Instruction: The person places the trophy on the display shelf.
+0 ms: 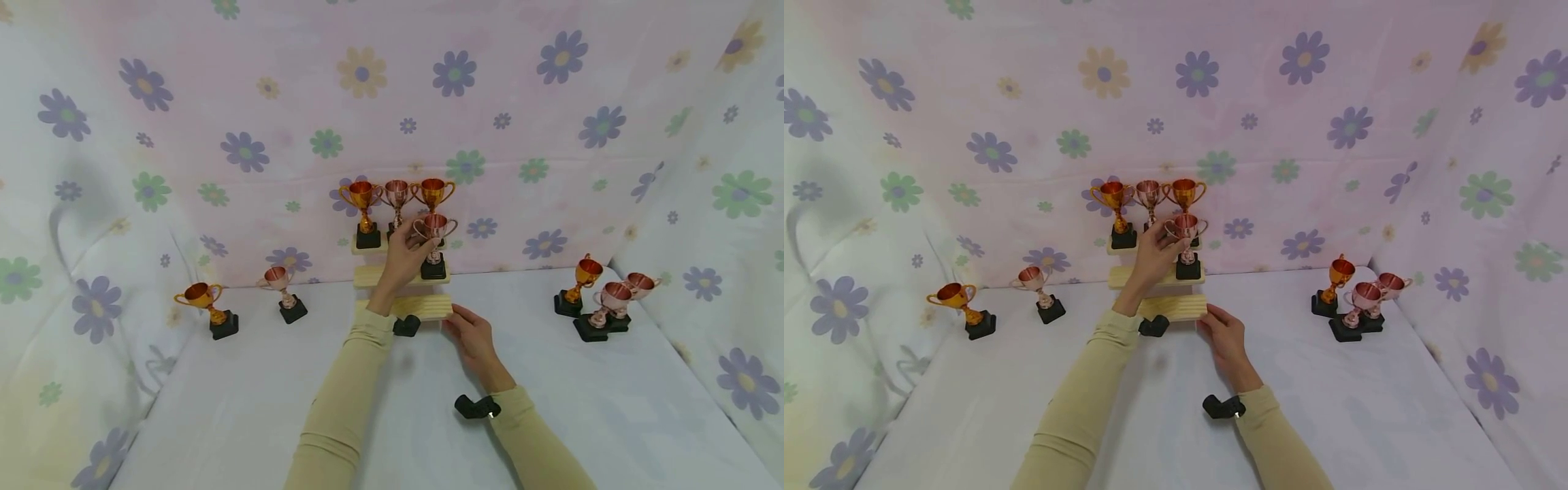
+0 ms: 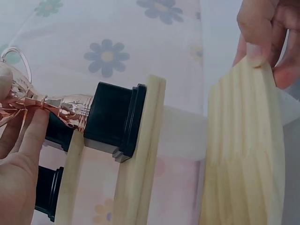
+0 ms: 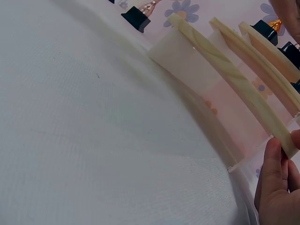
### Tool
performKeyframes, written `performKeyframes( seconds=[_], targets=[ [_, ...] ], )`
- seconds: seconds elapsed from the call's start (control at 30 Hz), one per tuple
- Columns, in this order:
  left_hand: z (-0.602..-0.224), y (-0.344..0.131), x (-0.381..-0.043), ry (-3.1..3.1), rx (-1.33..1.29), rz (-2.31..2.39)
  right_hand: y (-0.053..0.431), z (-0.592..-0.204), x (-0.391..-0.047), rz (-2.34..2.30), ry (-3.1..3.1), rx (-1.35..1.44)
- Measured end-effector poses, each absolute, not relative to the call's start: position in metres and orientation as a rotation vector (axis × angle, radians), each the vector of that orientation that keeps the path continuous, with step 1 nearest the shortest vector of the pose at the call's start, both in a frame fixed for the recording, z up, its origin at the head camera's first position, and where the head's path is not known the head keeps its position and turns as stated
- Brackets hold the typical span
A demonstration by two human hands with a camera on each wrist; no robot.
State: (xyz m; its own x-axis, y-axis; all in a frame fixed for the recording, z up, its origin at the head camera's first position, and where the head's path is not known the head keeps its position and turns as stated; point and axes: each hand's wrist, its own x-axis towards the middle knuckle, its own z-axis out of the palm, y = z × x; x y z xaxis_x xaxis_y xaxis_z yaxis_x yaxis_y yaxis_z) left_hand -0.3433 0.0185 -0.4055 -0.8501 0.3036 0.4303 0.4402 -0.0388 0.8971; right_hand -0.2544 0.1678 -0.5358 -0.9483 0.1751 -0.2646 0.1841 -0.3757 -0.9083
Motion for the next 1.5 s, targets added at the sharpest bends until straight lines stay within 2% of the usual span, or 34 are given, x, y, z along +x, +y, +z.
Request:
performKeyframes(
  seconds=[0.13, 0.33, 0.7, 1.03, 1.33, 1.5],
  targets=[
    [-0.407, 0.017, -0.336, -2.070, -0.776, -2.063, 0.168, -0.535, -0.255, -2.551, 1.742, 0.509],
    [-0.449, 0.005, -0.324, -1.886, -0.628, -2.145, 0.167, -0.535, -0.255, -2.564, 1.748, 0.501],
    [-0.508, -0.072, -0.286, -2.001, -0.456, -2.031, 0.170, -0.533, -0.254, -2.533, 1.763, 0.502],
    [-0.506, -0.159, -0.260, -1.951, -0.187, -1.996, 0.168, -0.531, -0.253, -2.528, 1.738, 0.509],
    [-0.511, -0.210, -0.272, -1.935, 0.284, -1.735, 0.169, -0.531, -0.252, -2.538, 1.716, 0.517],
    [-0.501, -0.218, -0.282, -1.988, 0.363, -1.729, 0.167, -0.529, -0.251, -2.536, 1.723, 0.518]
  ],
)
